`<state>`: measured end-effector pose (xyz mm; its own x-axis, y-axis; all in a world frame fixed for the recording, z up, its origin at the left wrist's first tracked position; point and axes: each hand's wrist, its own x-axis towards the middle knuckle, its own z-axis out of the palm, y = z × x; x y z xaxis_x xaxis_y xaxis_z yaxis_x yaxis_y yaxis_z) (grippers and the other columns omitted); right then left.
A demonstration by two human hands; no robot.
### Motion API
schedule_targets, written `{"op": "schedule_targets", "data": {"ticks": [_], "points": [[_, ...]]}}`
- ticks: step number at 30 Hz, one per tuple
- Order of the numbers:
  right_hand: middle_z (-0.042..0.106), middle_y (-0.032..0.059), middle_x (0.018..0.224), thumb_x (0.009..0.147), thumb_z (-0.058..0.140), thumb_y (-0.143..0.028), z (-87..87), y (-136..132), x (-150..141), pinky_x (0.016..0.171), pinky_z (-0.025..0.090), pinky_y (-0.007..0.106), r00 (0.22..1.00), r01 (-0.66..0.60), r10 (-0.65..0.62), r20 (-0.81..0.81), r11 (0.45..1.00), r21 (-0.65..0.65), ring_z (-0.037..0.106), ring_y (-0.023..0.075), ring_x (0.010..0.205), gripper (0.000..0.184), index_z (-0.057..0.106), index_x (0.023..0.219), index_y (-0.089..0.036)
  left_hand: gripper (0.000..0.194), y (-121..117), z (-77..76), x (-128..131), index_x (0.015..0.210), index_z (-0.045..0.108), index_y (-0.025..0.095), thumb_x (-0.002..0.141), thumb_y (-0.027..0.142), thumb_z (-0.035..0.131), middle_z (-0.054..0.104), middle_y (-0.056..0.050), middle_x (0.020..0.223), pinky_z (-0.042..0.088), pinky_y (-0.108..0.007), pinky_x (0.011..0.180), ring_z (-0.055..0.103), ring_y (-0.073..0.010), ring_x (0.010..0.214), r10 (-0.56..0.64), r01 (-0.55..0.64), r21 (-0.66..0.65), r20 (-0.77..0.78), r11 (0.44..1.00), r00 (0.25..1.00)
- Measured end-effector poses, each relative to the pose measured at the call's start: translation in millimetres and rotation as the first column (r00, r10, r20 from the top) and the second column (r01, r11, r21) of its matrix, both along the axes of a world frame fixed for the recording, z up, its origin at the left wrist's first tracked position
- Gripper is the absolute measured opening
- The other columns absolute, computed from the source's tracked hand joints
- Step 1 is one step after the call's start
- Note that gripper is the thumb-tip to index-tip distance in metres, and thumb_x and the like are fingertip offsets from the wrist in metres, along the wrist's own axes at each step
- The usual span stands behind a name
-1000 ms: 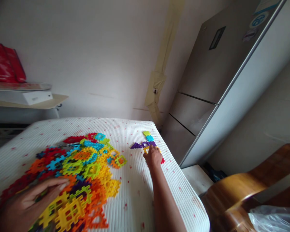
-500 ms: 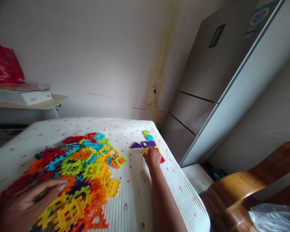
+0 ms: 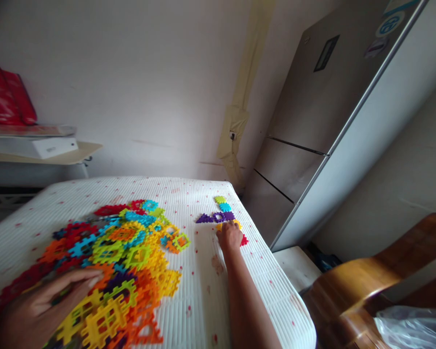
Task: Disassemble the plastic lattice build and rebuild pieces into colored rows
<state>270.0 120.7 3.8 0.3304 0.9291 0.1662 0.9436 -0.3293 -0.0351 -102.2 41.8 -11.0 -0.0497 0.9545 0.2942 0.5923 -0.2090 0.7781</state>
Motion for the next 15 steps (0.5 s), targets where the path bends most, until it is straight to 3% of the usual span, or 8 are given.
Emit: {"op": "schedule_targets", "data": {"ticks": [10,15], "points": [[0.064,0.0098,0.099,0.079,0.052,-0.027,2.7,-1.6,-2.7,0.064,0.043,0.028,1.0,-0.013,0.013,-0.009,1.0,0.008,0.058,0.0233,0.093,0.022,0.068,0.093,-0.019,0.019,-6.6,20.8,10.2,0.079,0.069,0.029,0.073,0.043,0.059,0.076,0.008,0.079,0.051,-0.01,0.062,0.07,-0.0112,0.072,-0.016,0.016,0.082,-0.006,0.997,1.0],[0.066,0.0073,0.098,0.081,0.051,-0.028,14.3,-9.0,-20.9,0.067,0.042,0.025,0.991,-0.109,0.121,-0.064,0.98,0.167,0.059,0.0203,0.091,0.022,0.067,0.094,-0.02,0.018,-7.7,27.8,11.4,0.075,0.07,0.028,0.073,0.041,0.058,0.076,0.006,0.076,0.052,-0.012,0.064,0.071,-0.0124,0.069,-0.034,0.038,0.111,-0.038,0.993,0.999]]}}
